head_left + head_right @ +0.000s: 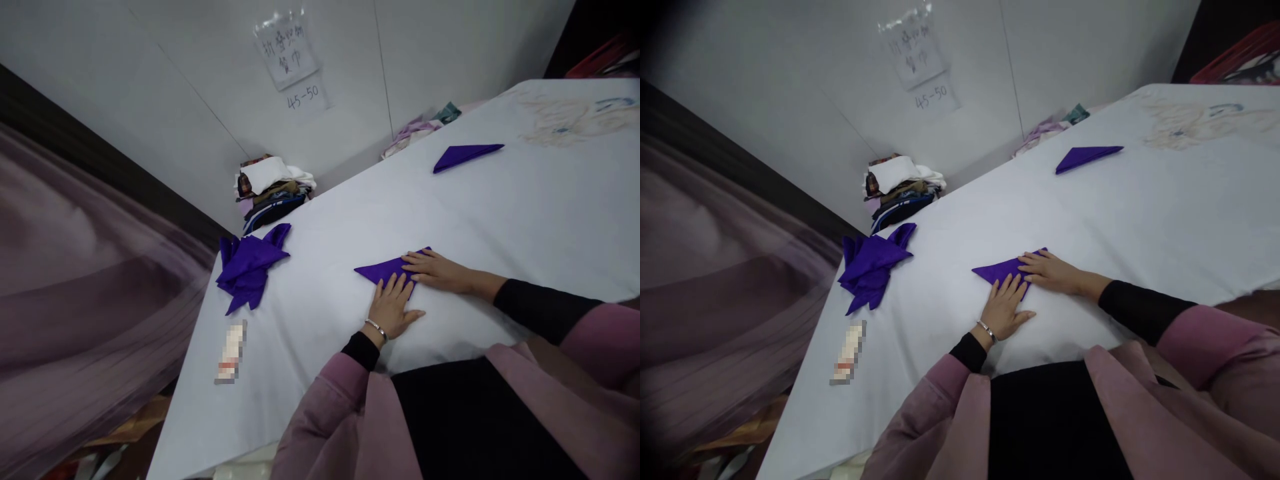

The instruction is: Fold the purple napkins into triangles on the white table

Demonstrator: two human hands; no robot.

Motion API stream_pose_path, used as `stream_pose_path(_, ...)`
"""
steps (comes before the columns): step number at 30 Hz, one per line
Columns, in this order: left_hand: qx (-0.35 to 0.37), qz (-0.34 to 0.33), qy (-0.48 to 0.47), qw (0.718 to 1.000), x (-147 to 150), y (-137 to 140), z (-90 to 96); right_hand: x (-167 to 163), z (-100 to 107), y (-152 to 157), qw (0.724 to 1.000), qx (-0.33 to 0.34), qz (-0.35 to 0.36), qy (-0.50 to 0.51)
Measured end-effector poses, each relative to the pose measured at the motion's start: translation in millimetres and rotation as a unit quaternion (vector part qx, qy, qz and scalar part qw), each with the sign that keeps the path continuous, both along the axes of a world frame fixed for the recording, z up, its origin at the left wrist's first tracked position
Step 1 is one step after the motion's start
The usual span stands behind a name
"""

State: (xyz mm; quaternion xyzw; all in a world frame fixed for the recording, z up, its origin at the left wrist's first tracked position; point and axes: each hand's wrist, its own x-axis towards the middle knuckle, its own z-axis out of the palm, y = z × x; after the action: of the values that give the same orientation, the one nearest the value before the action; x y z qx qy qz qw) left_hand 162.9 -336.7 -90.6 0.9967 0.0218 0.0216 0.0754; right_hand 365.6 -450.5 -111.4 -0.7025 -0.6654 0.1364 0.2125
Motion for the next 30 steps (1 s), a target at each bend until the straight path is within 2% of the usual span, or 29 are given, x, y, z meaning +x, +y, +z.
stream_pose_path(8, -0.01, -0.001, -0.001, 1.0, -0.5, 2.3, -2.9, -0.9, -12.9, 2.1, 0.998, 0.027, -0.035, -0.033)
stream_pose_path(15, -0.017, -0.007, -0.019, 1.0, -2.0, 2.1, -3.3, 20.5, -17.5, -2.1, 0.99, 0.023, -0.111, -0.078)
stream_pose_path(20, -0.048, 0.002, -0.021, 0.999, 1.9, 1.3, 2.4, 30.9, -18.4, -4.1, 0.99, 0.011, -0.113, -0.088)
stream_pose_path(25, -0.112, 0.073, -0.037, 0.99, 27.1, 17.2, 13.8, 29.6, -17.4, -2.4, 0.99, -0.008, -0.118, -0.076)
stream_pose_path(30, -0.077, 0.182, -0.062, 0.978, 39.4, 47.1, 16.4, 23.7, -7.6, -0.3, 0.991, -0.034, -0.123, -0.046)
